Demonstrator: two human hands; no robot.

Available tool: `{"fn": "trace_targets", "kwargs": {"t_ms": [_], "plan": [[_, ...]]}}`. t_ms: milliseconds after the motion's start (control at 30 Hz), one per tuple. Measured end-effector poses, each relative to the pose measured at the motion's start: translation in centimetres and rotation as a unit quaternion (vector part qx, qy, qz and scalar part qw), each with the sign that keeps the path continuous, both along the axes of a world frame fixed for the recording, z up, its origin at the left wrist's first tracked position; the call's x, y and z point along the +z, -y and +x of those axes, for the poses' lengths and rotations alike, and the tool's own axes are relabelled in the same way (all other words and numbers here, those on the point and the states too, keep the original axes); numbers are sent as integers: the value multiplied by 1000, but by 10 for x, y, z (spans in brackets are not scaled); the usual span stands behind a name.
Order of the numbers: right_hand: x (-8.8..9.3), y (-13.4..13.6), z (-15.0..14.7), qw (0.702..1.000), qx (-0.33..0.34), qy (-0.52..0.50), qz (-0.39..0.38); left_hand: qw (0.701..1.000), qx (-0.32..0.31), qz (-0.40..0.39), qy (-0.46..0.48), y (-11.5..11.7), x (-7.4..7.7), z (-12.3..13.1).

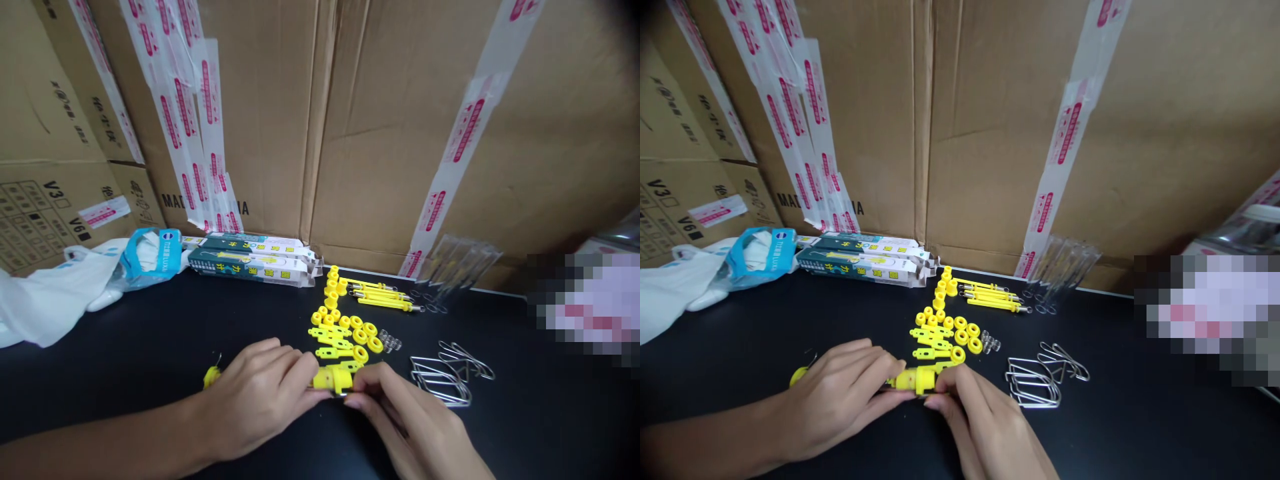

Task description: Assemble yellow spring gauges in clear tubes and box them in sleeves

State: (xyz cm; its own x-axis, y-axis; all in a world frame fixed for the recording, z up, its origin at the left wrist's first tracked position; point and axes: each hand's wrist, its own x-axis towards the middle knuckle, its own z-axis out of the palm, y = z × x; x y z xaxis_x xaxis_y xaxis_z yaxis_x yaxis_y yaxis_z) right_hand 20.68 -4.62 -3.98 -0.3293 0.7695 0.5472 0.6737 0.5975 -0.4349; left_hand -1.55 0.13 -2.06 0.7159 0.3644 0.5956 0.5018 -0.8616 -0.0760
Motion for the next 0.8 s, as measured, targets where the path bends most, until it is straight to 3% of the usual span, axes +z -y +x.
{"fn": "trace_targets", "kwargs": {"t_ms": [267,633,800], "plan": [[2,1,2,999,15,-33,2,1000,8,-23,-6,-1,-3,3],[0,3,-1,989,15,-103,-109,999,7,-36,-17,0,0,2],[-4,4,0,987,16,-111,-113,998,-1,-48,-28,0,0,2]]}}
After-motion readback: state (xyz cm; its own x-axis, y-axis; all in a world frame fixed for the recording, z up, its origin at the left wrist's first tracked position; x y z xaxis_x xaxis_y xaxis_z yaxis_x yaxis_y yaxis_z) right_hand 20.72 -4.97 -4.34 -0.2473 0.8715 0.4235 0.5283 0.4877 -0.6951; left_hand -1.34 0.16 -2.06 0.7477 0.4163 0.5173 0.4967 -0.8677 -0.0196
